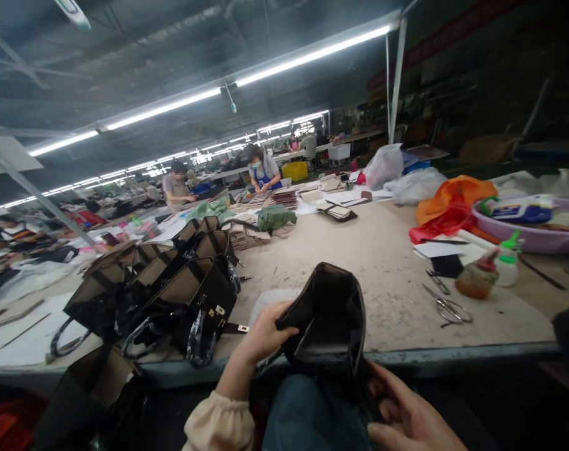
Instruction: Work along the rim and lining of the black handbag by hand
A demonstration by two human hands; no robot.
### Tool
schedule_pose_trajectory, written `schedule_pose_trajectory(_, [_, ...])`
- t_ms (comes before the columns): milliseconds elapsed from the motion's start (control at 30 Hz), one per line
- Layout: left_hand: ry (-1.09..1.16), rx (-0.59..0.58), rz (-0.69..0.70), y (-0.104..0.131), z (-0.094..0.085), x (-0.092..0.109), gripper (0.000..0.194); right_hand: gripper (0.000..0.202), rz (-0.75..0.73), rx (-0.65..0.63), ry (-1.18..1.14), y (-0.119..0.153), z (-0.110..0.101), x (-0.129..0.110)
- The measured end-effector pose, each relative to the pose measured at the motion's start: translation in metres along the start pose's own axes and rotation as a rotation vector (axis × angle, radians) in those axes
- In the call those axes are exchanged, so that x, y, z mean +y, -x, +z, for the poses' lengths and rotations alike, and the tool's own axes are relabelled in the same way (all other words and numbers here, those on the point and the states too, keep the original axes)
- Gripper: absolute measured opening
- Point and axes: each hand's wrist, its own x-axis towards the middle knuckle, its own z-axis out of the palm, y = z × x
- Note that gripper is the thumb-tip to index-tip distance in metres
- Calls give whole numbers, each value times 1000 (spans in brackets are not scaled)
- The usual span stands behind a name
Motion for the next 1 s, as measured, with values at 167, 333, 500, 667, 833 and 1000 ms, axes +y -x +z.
schedule_pose_trajectory(167, [257,122,-159,15,-10,-27,44,37,-214,-153,458,3,-14,-29])
schedule_pose_trajectory(333, [275,118,-95,17,-3,-30,44,27,-507,84,698,-33,-35,-91])
schedule_pose_trajectory(500, [293,110,-23,15,-2,-21,37,24,-745,-21,822,-83,-19,-132])
schedule_pose_trajectory(667, [320,94,28,15,1,-21,36,27,-847,-92,914,-124,7,-131])
schedule_pose_trajectory(833, [290,121,53,15,4,-22,34,21,-848,-150,997,-142,22,-130])
schedule_pose_trajectory(1000, [250,150,101,13,8,-27,30,24,-930,-206,992,-143,29,-132])
